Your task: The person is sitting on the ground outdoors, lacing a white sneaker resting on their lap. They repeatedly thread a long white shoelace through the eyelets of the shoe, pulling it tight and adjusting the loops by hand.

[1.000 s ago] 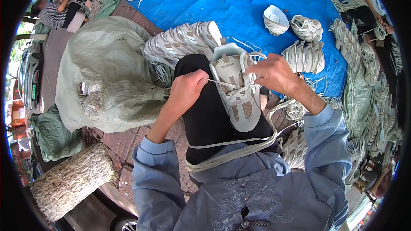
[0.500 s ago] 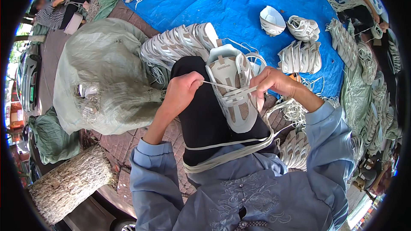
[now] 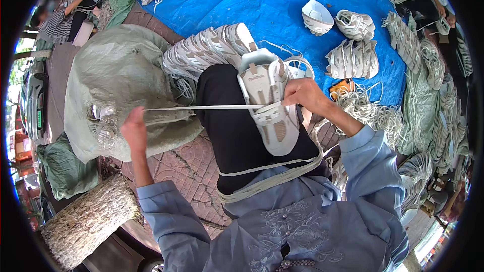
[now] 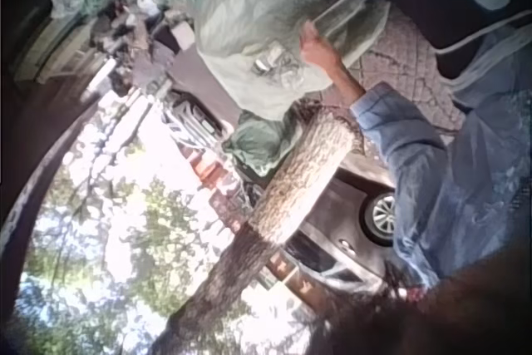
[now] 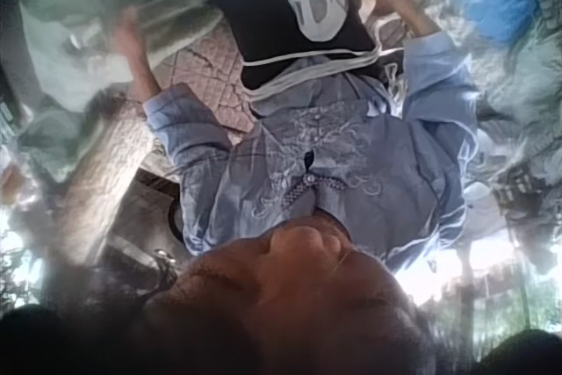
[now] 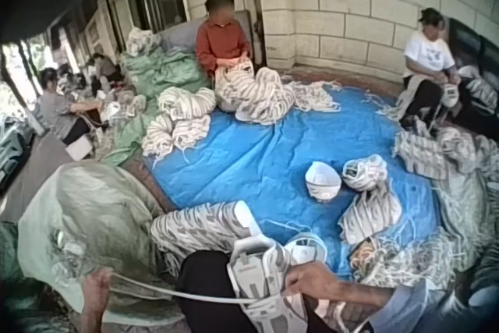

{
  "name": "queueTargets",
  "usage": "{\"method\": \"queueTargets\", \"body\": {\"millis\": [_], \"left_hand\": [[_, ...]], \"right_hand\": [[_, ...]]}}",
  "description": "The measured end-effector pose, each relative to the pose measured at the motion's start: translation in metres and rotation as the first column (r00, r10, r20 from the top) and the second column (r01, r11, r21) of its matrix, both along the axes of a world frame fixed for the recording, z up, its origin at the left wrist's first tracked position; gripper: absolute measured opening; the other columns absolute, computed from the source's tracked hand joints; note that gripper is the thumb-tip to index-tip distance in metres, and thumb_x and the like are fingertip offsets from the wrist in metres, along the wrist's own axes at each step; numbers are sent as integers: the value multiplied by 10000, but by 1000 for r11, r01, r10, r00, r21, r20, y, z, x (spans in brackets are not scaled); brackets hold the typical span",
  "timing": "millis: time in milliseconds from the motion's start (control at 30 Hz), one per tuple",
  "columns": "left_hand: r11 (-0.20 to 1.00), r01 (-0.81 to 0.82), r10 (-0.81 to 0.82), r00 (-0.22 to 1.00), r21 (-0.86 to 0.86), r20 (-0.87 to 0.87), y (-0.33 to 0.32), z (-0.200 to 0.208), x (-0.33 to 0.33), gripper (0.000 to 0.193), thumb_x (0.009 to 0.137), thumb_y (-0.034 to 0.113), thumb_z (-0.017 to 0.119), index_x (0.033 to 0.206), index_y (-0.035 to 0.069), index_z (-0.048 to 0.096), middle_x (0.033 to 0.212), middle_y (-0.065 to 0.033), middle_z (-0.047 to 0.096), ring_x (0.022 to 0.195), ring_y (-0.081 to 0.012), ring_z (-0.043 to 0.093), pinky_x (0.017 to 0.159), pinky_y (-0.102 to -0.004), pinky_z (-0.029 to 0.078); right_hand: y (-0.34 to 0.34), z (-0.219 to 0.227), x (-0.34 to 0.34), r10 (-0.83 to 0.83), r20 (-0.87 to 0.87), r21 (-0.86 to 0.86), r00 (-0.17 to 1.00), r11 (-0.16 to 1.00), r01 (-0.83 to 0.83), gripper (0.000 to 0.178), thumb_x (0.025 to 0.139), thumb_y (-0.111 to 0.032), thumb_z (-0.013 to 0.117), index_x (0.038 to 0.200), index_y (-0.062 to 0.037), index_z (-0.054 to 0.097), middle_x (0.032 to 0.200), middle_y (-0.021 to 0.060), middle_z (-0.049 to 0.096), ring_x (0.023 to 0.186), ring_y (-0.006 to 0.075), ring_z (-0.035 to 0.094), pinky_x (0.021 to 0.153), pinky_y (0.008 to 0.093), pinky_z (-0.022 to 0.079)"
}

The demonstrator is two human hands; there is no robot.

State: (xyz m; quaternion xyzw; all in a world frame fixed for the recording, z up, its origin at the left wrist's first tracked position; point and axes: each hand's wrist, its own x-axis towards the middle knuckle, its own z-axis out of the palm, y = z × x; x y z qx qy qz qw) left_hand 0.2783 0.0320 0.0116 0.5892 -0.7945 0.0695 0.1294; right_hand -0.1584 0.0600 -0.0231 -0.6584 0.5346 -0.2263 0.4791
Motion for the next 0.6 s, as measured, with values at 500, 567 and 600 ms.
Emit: {"method": "queueTargets", "body": {"millis": [500, 567, 600], "left_hand": [[676, 153, 525, 587, 721, -616, -9, 72, 62, 158, 765, 142, 589, 654, 43, 534, 536, -9, 474, 507, -131, 492, 573, -262, 422], [735, 9, 329, 869, 678, -369, 0, 60, 78, 164, 753, 132, 594, 633, 49, 518, 565, -31, 498, 580, -163, 520, 591, -268, 411], [864, 0, 117, 973, 504, -201, 6, 46, 82, 157, 751, 129, 591, 639, 45, 520, 580, -47, 518, 584, -177, 527, 588, -271, 412]], "right_hand": [[17, -73, -52, -514, 225, 590, 828, 748, 304, 221, 634, -38, 575, 830, 63, 579, 627, 79, 586, 503, 125, 552, 451, 209, 398], [17, -71, -74, -634, 454, 574, 626, 746, 338, 174, 672, -33, 577, 828, 41, 584, 663, 81, 589, 564, 141, 572, 498, 222, 422], [14, -68, -86, -595, 618, 537, 514, 797, 277, 127, 712, -17, 566, 827, 31, 587, 715, 88, 587, 646, 160, 578, 588, 230, 443]]}}
